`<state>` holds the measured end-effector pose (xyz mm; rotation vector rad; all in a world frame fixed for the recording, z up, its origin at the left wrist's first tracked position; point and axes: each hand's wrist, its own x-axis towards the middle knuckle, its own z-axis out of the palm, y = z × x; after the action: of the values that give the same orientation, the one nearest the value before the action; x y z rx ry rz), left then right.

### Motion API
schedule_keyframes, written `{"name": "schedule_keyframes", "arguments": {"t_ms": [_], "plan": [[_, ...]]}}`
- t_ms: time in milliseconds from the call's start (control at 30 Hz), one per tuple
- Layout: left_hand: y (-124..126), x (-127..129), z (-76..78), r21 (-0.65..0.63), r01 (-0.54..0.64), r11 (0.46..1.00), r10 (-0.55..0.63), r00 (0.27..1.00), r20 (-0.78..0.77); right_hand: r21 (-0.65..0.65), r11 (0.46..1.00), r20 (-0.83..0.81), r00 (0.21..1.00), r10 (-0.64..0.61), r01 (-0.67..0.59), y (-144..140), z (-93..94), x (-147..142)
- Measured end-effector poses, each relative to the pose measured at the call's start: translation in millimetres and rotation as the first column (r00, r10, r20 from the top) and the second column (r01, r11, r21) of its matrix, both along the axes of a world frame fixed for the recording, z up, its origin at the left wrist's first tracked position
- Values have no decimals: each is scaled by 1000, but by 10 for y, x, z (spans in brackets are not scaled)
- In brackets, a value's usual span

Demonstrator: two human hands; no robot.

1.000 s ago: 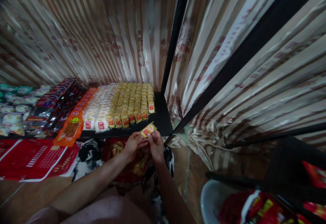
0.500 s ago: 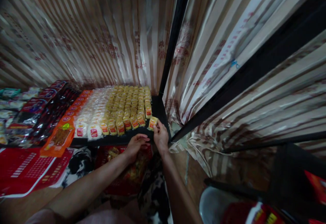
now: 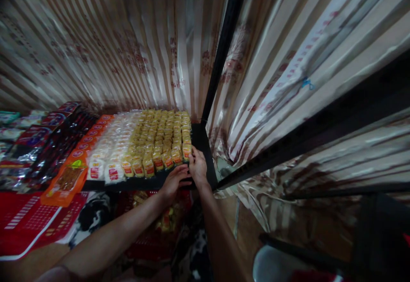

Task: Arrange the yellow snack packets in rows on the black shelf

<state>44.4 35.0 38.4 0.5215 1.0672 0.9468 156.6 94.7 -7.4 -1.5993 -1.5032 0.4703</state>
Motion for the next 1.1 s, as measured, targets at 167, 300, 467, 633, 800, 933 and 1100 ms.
{"name": "schedule_keyframes", "arguments": {"t_ms": [167, 300, 467, 633, 800, 933, 1100], "plan": [[32, -11, -21, 4, -7, 1000, 7, 1000, 18, 33, 999, -1, 1000, 3, -3, -26, -55, -35], [54, -8, -49, 10, -11, 1000, 11, 999, 35, 52, 997, 46, 997, -55, 52, -48, -142, -51], [63, 12, -56, 34, -4, 999, 1, 997, 81, 59, 997, 29, 999, -45, 43, -11, -184, -76], [59, 17, -65, 17, 18, 1000, -20, 995, 103, 66, 998, 15, 1000, -18, 17, 16, -177, -107], [58, 8, -89, 21, 7, 1000, -9, 991, 131, 89, 994, 6, 998, -63, 63, -12, -185, -109], [55, -4, -118, 18, 4, 1000, -6, 991, 131, 85, 993, -11, 996, -84, 85, -24, -188, -111], [40, -13, -152, 39, 13, 999, -19, 989, 149, 33, 998, -67, 997, -49, 52, -12, -187, -101]]}}
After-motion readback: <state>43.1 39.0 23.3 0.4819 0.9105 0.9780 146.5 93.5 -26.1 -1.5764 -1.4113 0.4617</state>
